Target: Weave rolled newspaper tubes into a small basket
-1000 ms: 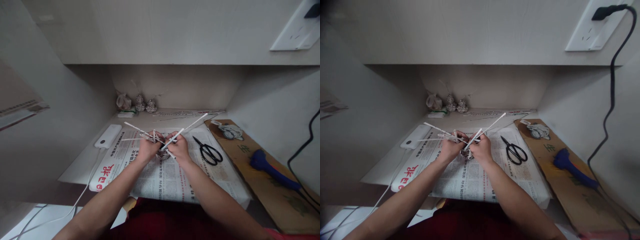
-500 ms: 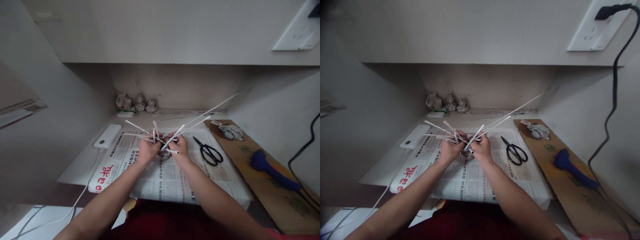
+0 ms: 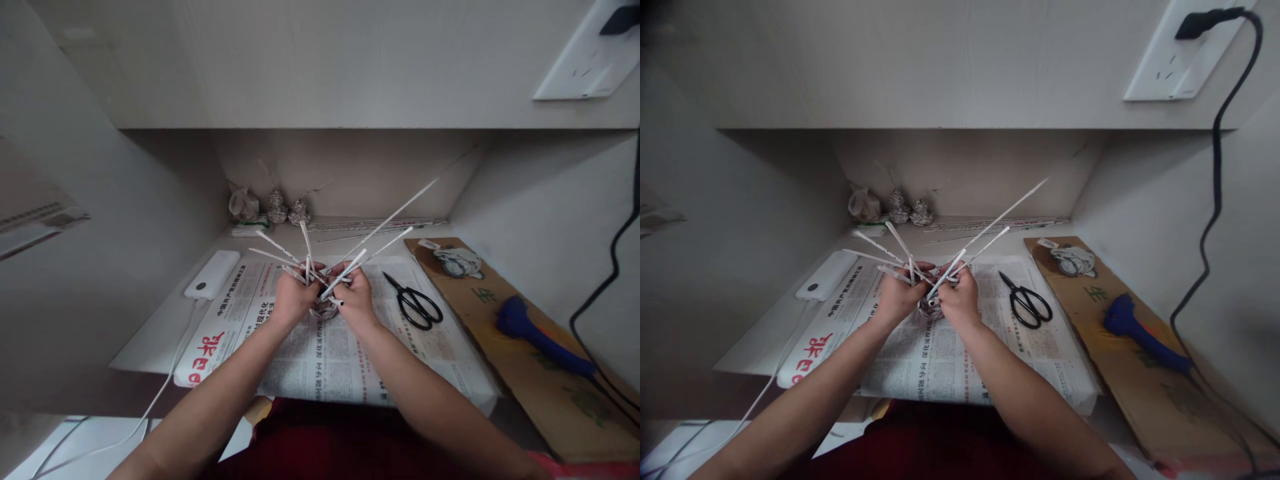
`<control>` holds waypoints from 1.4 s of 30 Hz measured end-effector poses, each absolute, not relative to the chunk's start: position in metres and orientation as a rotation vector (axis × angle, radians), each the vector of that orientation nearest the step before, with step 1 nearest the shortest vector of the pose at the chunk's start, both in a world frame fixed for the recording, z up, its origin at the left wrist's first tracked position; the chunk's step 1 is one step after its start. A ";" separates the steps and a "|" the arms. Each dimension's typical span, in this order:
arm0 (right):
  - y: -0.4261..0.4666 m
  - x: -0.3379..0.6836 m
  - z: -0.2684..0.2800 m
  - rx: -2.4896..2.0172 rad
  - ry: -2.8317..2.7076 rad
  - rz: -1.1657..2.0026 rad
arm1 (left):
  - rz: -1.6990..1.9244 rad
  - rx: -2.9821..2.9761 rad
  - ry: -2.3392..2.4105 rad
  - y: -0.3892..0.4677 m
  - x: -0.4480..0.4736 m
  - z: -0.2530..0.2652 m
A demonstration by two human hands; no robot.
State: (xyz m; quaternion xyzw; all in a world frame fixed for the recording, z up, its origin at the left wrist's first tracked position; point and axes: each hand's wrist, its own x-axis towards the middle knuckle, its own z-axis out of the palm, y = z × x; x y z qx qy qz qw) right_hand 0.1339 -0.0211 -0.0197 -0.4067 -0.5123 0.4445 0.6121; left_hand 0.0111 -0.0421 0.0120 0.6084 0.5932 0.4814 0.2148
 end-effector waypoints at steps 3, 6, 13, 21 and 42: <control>-0.023 0.135 -0.017 -0.940 -1.192 0.997 | 1.261 1.733 1.631 -0.043 0.009 0.016; -0.024 0.135 -0.015 -0.942 -1.206 0.991 | 1.214 1.780 1.633 -0.043 0.008 0.018; -0.020 0.135 -0.012 -0.969 -1.050 1.136 | 1.242 1.646 1.555 -0.038 0.004 0.015; -0.025 0.136 -0.003 -0.912 -0.997 1.215 | 1.327 1.627 1.580 -0.038 0.000 0.009; -0.027 0.154 0.009 -0.990 -1.937 0.189 | 0.954 1.931 1.735 -0.048 -0.010 0.035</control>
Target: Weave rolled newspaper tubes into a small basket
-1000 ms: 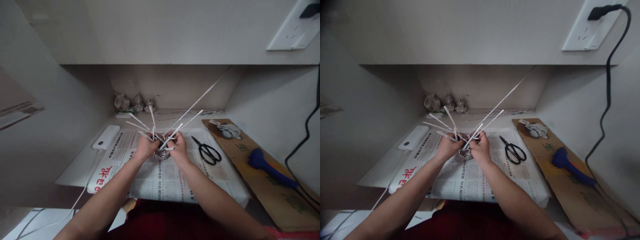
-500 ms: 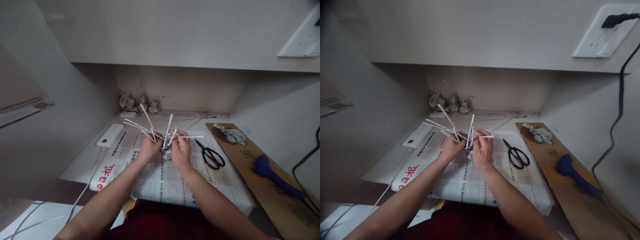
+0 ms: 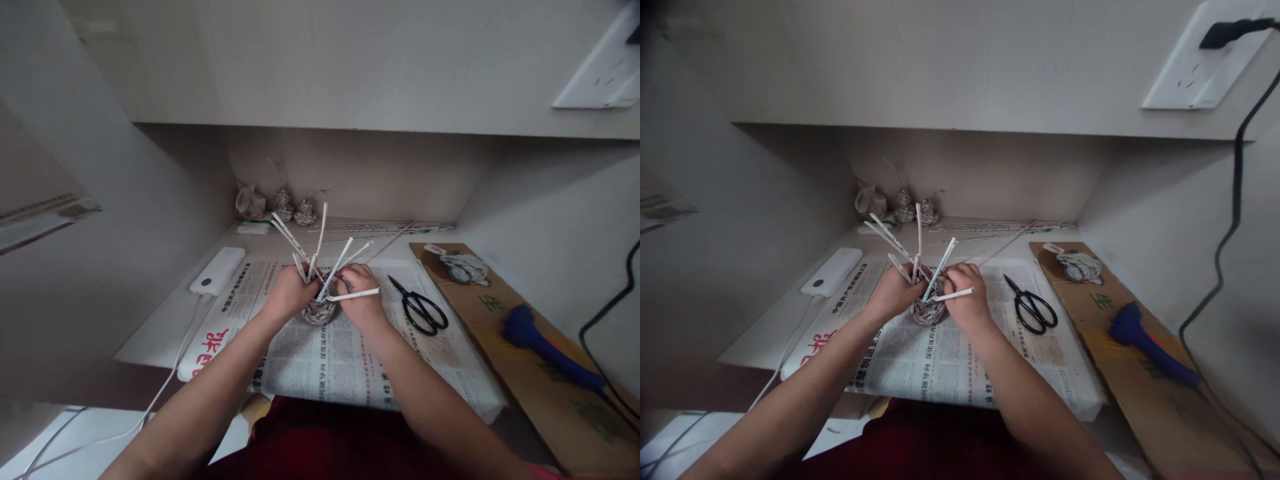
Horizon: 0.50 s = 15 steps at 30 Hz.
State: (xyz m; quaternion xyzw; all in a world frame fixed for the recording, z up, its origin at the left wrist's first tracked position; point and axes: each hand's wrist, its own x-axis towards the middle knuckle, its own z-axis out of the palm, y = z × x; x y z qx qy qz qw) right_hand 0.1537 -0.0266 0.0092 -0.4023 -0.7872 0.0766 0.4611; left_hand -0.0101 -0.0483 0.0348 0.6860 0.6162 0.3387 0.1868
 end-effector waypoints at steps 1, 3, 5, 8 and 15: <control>-0.027 0.154 0.009 -0.982 -1.943 0.199 | 0.933 1.951 1.741 -0.048 -0.009 0.035; -0.029 0.153 0.007 -0.966 -1.946 0.207 | 0.880 2.003 1.792 -0.048 -0.006 0.036; -0.029 0.152 0.004 -0.960 -1.951 0.216 | 0.824 2.048 1.866 -0.048 -0.002 0.036; -0.029 0.150 0.002 -0.977 -1.891 0.295 | 0.801 2.054 1.880 -0.049 0.001 0.035; -0.030 0.148 0.000 -1.055 -1.692 0.596 | 0.966 1.911 1.776 -0.053 0.000 0.028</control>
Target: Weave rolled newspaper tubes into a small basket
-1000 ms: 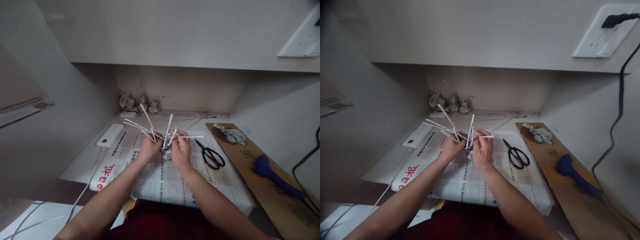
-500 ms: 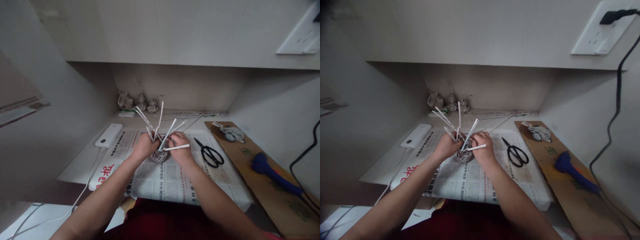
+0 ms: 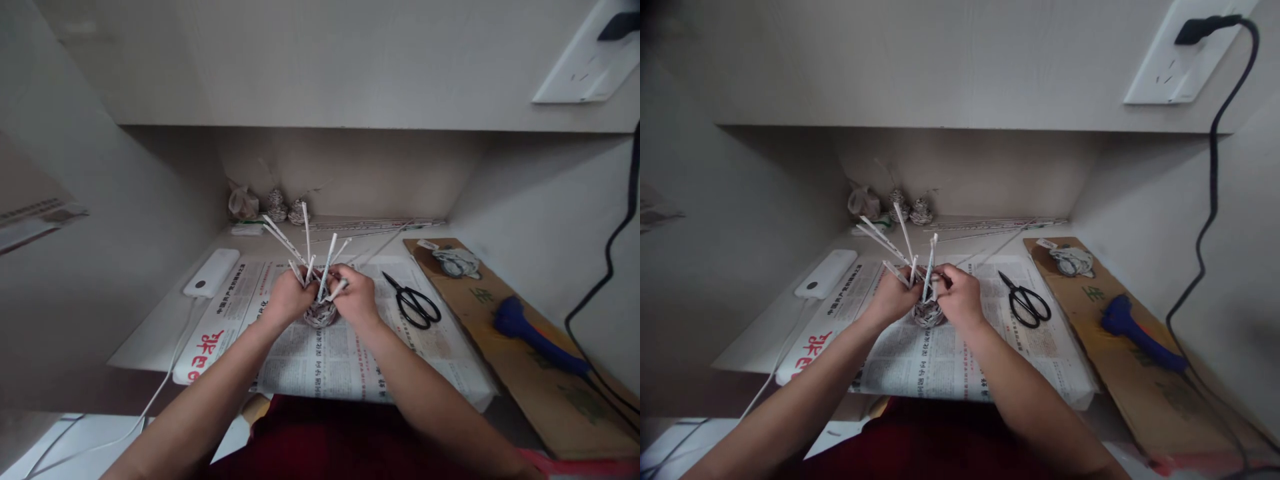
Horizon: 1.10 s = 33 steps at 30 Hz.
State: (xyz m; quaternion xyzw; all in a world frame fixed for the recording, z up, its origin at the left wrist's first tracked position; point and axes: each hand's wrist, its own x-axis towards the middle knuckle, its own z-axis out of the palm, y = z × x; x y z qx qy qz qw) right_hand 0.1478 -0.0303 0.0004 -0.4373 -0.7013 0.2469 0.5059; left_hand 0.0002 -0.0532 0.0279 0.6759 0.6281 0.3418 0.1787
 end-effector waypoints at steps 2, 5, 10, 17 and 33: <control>-0.032 0.148 0.001 -1.051 -1.695 0.588 | 0.971 1.899 1.712 -0.054 0.001 0.027; -0.034 0.149 0.004 -0.994 -1.729 0.544 | 0.976 1.870 1.729 -0.055 0.003 0.028; -0.038 0.147 0.006 -0.957 -1.781 0.476 | 0.986 1.878 1.888 -0.055 0.004 0.028; -0.039 0.147 0.007 -1.030 -1.744 0.505 | 1.183 1.679 1.526 -0.053 0.000 0.017; -0.036 0.134 -0.006 -0.992 -1.496 0.964 | 0.829 1.937 1.915 -0.064 -0.004 0.044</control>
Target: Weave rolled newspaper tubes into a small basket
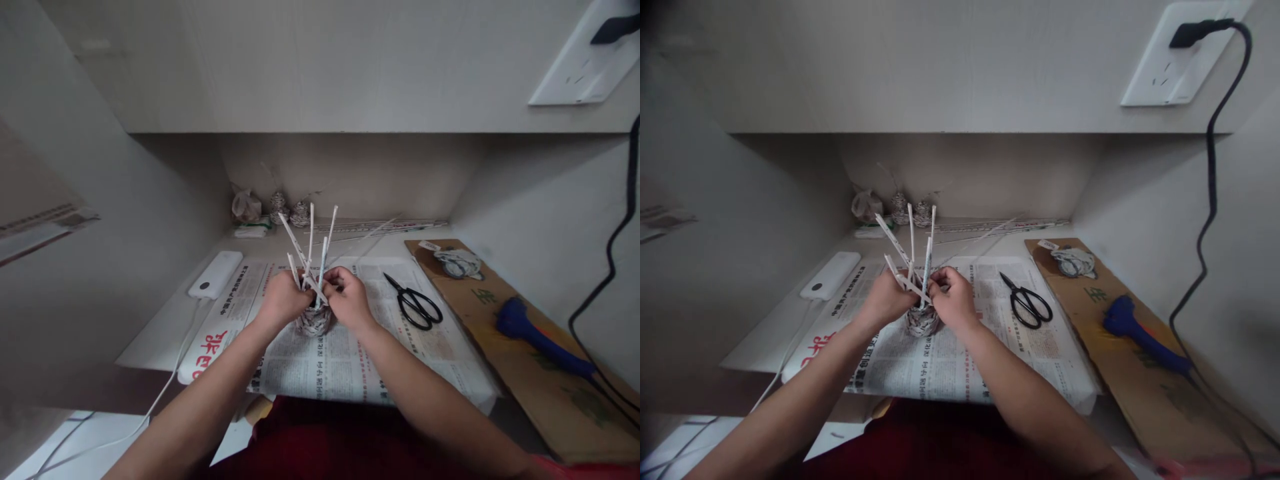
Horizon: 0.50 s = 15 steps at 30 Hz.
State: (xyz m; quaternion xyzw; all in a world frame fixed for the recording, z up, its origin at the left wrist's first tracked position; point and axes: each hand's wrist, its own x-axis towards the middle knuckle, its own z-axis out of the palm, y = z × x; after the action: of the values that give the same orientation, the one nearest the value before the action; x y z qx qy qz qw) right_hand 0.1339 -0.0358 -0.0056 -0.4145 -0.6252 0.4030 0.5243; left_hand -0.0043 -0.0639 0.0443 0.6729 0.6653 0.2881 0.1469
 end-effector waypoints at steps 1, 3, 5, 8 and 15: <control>-0.037 0.134 -0.004 -0.993 -1.491 0.944 | 0.840 1.946 1.906 -0.064 -0.003 0.043; -0.038 0.134 -0.002 -0.984 -1.486 0.874 | 0.863 1.929 1.879 -0.064 -0.001 0.042; -0.038 0.134 -0.002 -0.935 -1.445 0.896 | 0.888 1.903 1.870 -0.065 0.000 0.042; -0.034 0.133 -0.003 -0.838 -1.258 1.165 | 0.913 1.890 1.889 -0.067 0.000 0.041; -0.024 0.131 0.000 -0.922 -0.840 1.560 | 1.009 1.834 1.825 -0.071 -0.003 0.036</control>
State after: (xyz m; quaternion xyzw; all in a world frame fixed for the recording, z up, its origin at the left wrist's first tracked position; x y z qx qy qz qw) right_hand 0.1306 -0.0235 0.0001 -0.3881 -0.3535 0.6565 0.5416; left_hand -0.0026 -0.0714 0.0364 0.6494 0.6463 0.3573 0.1812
